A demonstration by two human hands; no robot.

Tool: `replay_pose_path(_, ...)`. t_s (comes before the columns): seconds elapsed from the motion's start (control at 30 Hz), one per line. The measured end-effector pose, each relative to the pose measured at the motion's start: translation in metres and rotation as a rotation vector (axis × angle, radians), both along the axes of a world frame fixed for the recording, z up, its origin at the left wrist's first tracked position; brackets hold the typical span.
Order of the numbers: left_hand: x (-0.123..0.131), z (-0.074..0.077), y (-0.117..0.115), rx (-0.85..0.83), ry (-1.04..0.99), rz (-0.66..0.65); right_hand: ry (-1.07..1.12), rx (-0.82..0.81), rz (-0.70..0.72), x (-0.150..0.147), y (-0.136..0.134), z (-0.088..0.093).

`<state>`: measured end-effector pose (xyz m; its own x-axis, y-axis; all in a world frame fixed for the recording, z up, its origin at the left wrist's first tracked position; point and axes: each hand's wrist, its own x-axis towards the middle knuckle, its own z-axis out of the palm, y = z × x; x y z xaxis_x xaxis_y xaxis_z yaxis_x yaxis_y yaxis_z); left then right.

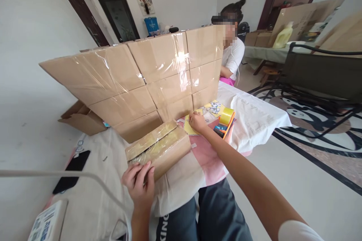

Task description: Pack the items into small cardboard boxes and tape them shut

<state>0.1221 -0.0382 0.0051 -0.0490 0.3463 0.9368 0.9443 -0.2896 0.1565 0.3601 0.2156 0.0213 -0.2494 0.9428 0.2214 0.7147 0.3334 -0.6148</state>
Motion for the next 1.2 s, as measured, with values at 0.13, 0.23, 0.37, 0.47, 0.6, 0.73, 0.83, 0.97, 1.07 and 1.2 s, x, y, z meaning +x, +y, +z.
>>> replay_pose_path(0.13, 0.000, -0.001, 0.000, 0.005, 0.006, 0.006, 0.262, -0.019, 0.003, 0.002, -0.017, -0.010)
replay_pose_path(0.23, 0.000, 0.002, 0.001, 0.013, 0.010, 0.006, 0.476, -0.036, 0.013, -0.003, -0.031, -0.014)
replay_pose_path(0.37, 0.002, 0.007, 0.002, 0.017, -0.033, -0.025, 0.717, -0.092, 0.052, -0.011, -0.047, -0.011)
replay_pose_path(0.47, 0.004, 0.010, 0.001, 0.017, -0.068, -0.057, 0.837, -0.182, 0.087, -0.012, -0.056, -0.006)
replay_pose_path(0.6, 0.004, 0.009, 0.001, 0.017, -0.079, -0.070, 0.928, -0.272, 0.102, -0.006, -0.070, 0.001)
replay_pose_path(0.73, -0.003, 0.008, -0.001, -0.006, -0.096, -0.085, 0.952, -0.282, 0.087, 0.003, -0.085, 0.007)
replay_pose_path(0.83, -0.010, 0.009, -0.004, -0.052, -0.129, -0.109, 0.943, -0.252, 0.059, 0.004, -0.093, 0.012)
replay_pose_path(0.97, -0.017, 0.011, -0.005, -0.048, -0.152, -0.094, 0.898, -0.217, 0.021, -0.002, -0.092, 0.019)
replay_pose_path(1.07, -0.018, 0.010, -0.004, -0.068, -0.148, -0.041, 0.864, -0.209, 0.024, 0.001, -0.086, 0.017)
replay_pose_path(1.2, -0.015, 0.010, 0.000, -0.068, -0.122, 0.001, 0.529, -0.073, -0.022, 0.026, -0.076, 0.006)
